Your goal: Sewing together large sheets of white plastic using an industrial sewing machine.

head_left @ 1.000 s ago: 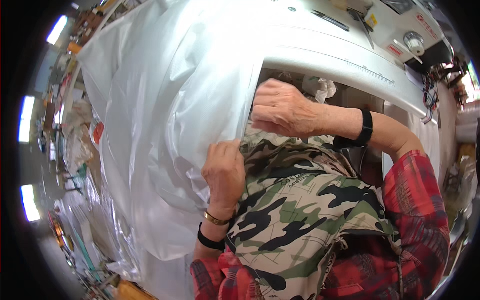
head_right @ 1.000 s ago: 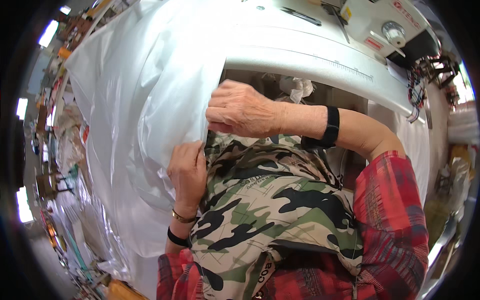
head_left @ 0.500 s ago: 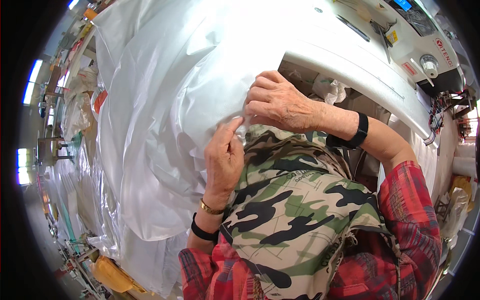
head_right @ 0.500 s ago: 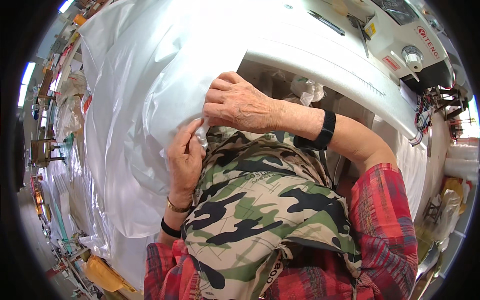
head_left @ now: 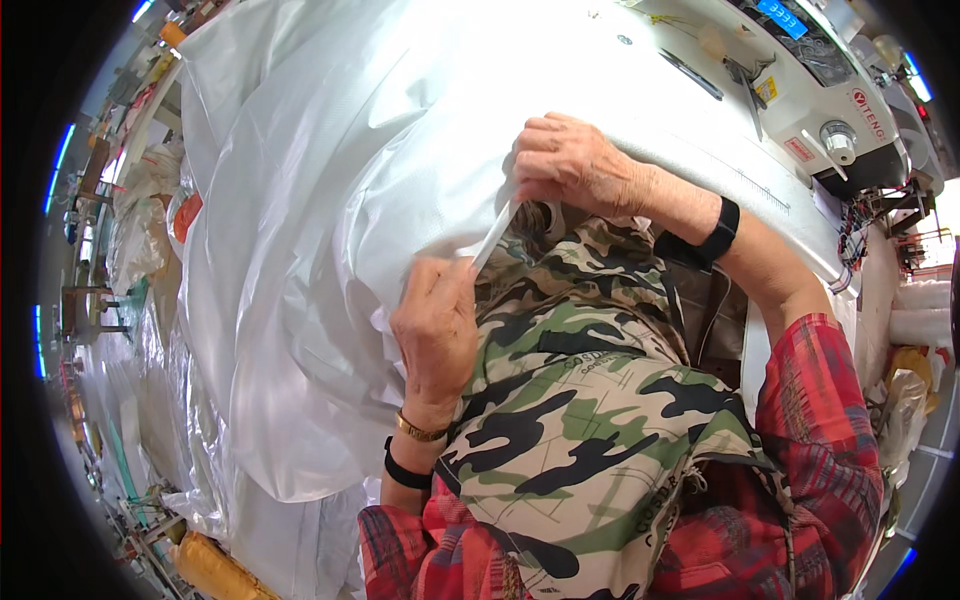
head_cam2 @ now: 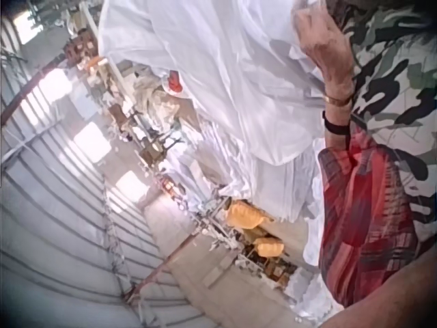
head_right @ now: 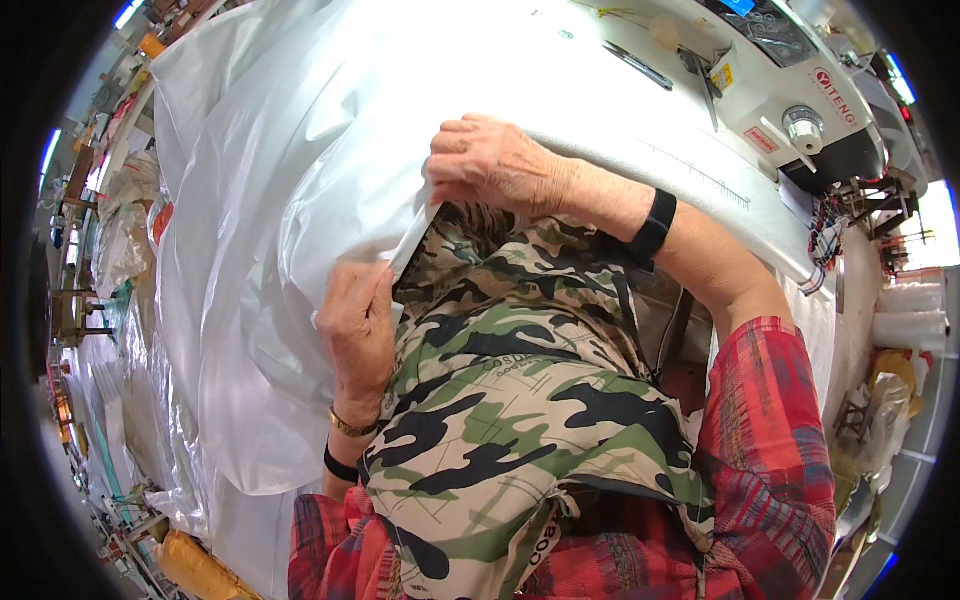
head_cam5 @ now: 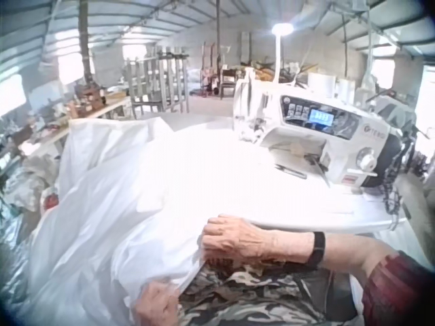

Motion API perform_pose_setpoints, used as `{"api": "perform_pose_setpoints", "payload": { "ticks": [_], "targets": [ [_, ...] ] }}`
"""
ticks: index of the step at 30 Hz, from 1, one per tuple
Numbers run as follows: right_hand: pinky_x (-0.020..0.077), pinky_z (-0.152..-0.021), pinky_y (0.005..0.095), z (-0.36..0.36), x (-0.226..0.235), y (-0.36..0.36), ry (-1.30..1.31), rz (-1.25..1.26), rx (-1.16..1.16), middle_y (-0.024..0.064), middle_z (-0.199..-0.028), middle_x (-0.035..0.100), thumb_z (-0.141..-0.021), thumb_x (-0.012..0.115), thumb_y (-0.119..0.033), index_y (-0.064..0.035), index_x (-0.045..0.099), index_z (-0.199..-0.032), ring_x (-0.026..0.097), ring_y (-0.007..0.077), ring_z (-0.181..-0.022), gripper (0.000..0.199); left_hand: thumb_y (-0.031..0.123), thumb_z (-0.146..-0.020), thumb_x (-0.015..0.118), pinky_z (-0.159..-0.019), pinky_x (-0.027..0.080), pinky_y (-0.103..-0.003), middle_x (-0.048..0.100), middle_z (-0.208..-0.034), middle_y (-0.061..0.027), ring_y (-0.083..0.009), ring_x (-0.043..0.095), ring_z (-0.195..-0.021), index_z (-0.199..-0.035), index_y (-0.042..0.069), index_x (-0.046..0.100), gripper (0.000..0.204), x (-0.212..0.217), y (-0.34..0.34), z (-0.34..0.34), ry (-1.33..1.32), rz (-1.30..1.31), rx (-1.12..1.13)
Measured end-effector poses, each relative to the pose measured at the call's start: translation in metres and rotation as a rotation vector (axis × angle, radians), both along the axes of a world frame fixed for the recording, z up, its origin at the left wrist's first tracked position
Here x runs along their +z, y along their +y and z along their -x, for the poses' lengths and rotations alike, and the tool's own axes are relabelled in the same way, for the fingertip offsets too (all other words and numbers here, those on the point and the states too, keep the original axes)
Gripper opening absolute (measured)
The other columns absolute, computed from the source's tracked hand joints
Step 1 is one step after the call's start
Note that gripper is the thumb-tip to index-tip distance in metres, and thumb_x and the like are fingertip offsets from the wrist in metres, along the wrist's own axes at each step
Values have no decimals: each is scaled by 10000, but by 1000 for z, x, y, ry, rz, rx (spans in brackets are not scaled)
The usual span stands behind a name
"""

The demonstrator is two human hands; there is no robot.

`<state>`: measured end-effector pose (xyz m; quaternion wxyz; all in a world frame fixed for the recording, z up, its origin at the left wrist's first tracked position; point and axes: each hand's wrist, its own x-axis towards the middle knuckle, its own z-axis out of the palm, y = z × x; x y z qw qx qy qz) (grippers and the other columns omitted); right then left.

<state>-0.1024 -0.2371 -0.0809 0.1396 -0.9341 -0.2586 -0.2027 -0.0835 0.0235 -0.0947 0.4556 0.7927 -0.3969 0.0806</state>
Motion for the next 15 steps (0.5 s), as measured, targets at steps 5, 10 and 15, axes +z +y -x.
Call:
{"api": "perform_pose_setpoints", "payload": {
  "ticks": [5, 10, 15],
  "targets": [
    [466, -813, 337, -8, 11, -23, 102, -91, -69, 24, -823, 613, -857, 695, -297, -119, 633, -823, 592, 221, -851, 192, -57, -866, 632, -604, 450, -327, 570, -756, -127, -246, 561, -658, -1069, -3, 679, 215, -5, 3, -8, 45, 126, -44],
    [455, -841, 351, -20, 12, -53, 11, 45, -122, 6, -786, 560, -808, 726, -359, -131, 592, -801, 576, 196, -800, 265, -53, -880, 626, -601, 422, -290, 579, -793, -104, -194, 525, -655, -1091, -14, 674, 220, -6, 8, -20, 87, 88, -117],
    [406, -937, 398, -31, 18, -85, -28, 239, -151, 24, -810, 533, -806, 695, -454, -113, 526, -824, 559, 212, -843, 381, -17, -847, 660, -572, 418, -320, 542, -759, -105, -215, 496, -607, -1096, 11, 671, 251, 4, 13, -24, 229, -98, -199]
  ]
}}
